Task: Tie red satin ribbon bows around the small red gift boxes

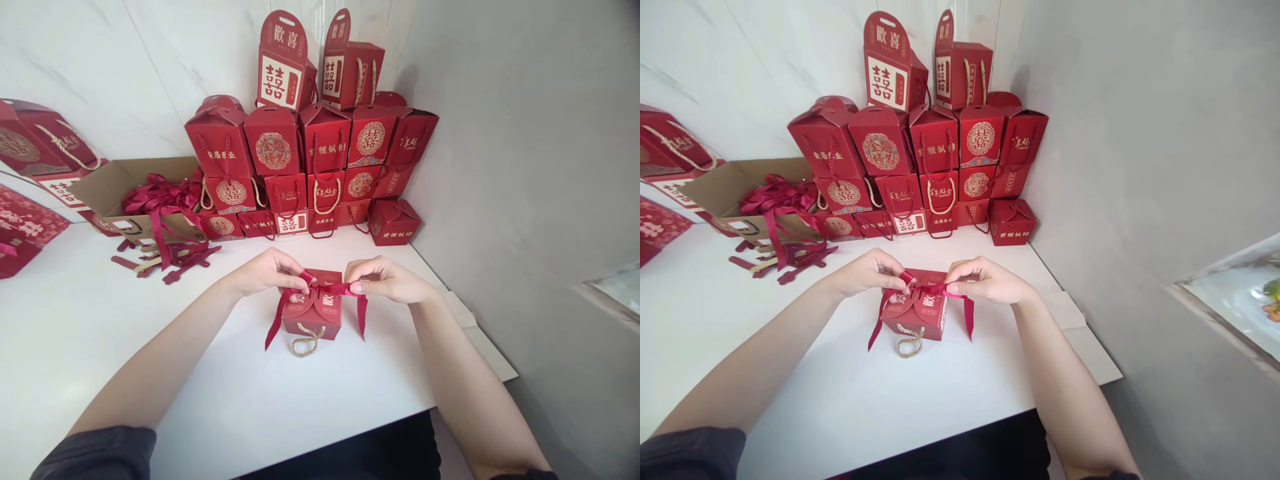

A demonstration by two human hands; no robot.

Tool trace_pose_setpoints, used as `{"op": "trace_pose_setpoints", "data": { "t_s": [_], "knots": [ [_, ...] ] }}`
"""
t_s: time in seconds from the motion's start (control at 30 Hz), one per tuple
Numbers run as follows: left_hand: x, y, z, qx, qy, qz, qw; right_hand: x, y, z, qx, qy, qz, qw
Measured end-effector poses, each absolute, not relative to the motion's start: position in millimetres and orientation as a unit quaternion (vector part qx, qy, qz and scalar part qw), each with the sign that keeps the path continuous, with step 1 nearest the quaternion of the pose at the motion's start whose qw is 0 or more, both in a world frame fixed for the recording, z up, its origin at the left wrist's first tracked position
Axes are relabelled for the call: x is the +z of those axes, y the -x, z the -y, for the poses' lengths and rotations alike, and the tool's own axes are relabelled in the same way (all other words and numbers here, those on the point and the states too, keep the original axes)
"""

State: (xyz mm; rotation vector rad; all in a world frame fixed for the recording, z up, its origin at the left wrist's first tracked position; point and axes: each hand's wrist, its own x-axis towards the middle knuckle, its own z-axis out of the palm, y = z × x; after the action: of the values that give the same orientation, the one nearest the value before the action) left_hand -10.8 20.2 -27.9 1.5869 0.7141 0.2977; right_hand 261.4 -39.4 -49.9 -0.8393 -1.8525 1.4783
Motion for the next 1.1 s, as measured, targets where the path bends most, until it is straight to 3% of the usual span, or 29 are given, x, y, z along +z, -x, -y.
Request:
{"op": "trace_pose_setpoints", "data": {
  "t_s": [0.13,0.47,0.77,1.1],
  "knots": [
    [-23,2,-11,0.176,-0.717,-0.298,0.605,-47,-248,46,0.512,0.298,0.714,0.373],
    [-31,-5,-14,0.149,-0.748,-0.267,0.589,-52,-225,50,0.43,0.321,0.73,0.423],
    [-27,-6,-10,0.154,-0.77,-0.265,0.559,-64,-196,56,0.179,0.437,0.768,0.433],
    [-31,-4,-9,0.175,-0.735,-0.278,0.594,-67,-204,44,0.381,0.417,0.686,0.458]
  ]
}}
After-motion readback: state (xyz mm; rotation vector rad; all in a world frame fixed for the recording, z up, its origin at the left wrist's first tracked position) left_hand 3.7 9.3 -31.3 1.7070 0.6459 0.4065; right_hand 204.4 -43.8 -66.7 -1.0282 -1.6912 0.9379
